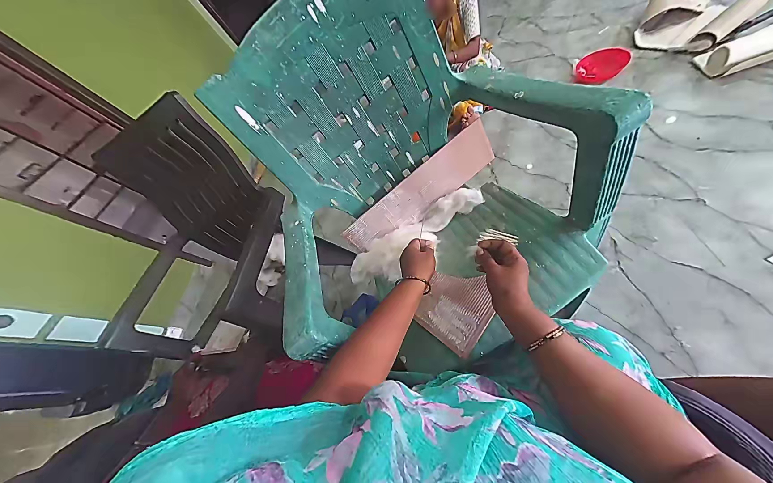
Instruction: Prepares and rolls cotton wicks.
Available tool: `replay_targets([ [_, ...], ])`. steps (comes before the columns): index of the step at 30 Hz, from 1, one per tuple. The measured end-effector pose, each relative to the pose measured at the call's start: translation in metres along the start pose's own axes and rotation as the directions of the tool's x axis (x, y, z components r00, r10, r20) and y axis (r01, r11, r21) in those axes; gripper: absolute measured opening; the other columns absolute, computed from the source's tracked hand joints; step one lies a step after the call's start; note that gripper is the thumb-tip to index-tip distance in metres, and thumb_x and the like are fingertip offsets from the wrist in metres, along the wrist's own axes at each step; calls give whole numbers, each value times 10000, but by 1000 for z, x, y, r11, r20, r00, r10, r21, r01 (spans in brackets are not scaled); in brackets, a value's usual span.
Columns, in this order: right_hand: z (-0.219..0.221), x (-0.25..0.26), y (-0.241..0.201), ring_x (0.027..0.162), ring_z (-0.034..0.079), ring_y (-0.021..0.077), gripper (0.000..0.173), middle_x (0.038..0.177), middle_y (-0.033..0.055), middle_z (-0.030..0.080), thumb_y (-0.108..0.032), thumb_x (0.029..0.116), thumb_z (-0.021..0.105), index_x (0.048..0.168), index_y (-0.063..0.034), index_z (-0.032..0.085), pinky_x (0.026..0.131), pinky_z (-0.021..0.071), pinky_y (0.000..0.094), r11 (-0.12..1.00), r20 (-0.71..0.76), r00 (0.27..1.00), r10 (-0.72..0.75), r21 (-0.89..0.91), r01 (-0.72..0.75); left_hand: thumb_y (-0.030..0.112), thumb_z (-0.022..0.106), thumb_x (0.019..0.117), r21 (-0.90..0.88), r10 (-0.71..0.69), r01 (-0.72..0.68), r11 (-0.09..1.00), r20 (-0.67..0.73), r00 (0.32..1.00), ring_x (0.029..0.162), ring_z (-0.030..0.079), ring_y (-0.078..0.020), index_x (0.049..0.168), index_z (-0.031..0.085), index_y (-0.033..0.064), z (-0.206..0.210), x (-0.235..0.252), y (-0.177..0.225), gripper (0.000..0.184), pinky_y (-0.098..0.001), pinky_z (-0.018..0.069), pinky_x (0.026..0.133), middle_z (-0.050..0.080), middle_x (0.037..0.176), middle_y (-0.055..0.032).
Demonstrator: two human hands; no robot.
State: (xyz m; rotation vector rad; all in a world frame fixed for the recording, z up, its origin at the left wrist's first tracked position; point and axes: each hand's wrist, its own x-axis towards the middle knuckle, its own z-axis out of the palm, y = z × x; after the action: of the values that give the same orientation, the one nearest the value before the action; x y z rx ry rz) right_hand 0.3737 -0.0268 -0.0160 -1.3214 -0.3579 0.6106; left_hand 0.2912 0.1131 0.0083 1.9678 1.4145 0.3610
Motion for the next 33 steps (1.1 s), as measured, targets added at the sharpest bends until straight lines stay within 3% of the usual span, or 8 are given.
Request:
replay_targets([
  [2, 0, 0, 1, 780, 648, 105, 134, 981, 83, 669, -25, 999, 628, 1128, 6, 618, 732, 560, 283, 1000, 3, 1000, -2, 12, 2, 173, 581, 1050, 34, -32, 32, 999, 5, 999, 1185, 634, -364, 1299, 620, -36, 1, 2, 0, 327, -545, 462, 1058, 671, 1229, -244],
  [9, 1, -1, 3, 787, 653, 117, 116, 957, 85, 659, 0, 991, 614, 1106, 5, 606, 739, 568, 302, 1000, 46, 999, -17, -8, 18, 174, 588, 1047, 69, -21, 20, 997, 5, 1000, 1154, 640, -360, 1236, 645, -44, 0, 8, -8, 294, -543, 465, 1038, 681, 1189, -237],
  [12, -1, 0, 4, 795, 663, 124, 127, 990, 95, 680, -14, 1006, 606, 1124, 6, 648, 755, 573, 311, 1000, 51, 999, -9, -23, 10, 171, 571, 1054, -55, 27, -25, 998, 30, 999, 992, 650, -313, 1197, 657, -32, 1, -1, -8, 262, -508, 508, 916, 681, 1106, -209],
  [15, -2, 2, 3, 820, 669, 120, 178, 1045, 108, 694, -6, 1025, 561, 1152, 11, 684, 780, 573, 306, 1000, 69, 998, -15, -4, 15, 150, 569, 1063, -202, 64, -51, 978, 58, 996, 758, 556, -171, 1156, 657, -14, -1, -22, 2, 209, -360, 482, 736, 640, 967, -119],
  [19, 1, 0, 5, 864, 673, 129, 210, 1097, 121, 688, -13, 1024, 562, 1201, 29, 667, 810, 571, 310, 995, 124, 992, -20, 96, 8, 139, 604, 1044, -333, 54, -11, 943, 120, 991, 701, 511, -99, 1135, 663, 11, -8, -40, 10, 168, -269, 432, 646, 641, 939, -65],
  [23, 2, -3, 5, 905, 670, 151, 309, 1150, 130, 690, -94, 967, 703, 1255, 11, 660, 830, 565, 340, 1000, 182, 983, -11, 23, 6, 93, 610, 1027, -334, 89, -18, 943, 201, 975, 660, 487, -81, 1088, 672, 13, -11, -51, 19, 118, -242, 411, 614, 619, 876, -43],
  [28, 1, 1, 6, 748, 634, 101, 125, 917, 70, 699, -89, 992, 667, 1079, -7, 699, 717, 544, 296, 999, 139, 990, -5, -42, 11, 88, 596, 1034, -241, 126, -69, 968, 230, 965, 722, 510, -109, 1061, 664, -8, -9, -51, 22, 121, -285, 439, 688, 623, 901, -63],
  [33, -1, 2, 2, 723, 604, 106, 139, 918, 71, 639, -106, 1037, 599, 1111, 7, 630, 699, 534, 290, 997, 55, 997, 56, 46, -58, 110, 605, 1035, -278, 79, -25, 960, 186, 979, 693, 497, -93, 1106, 661, 1, -6, -32, 19, 143, -270, 428, 657, 632, 907, -57],
])
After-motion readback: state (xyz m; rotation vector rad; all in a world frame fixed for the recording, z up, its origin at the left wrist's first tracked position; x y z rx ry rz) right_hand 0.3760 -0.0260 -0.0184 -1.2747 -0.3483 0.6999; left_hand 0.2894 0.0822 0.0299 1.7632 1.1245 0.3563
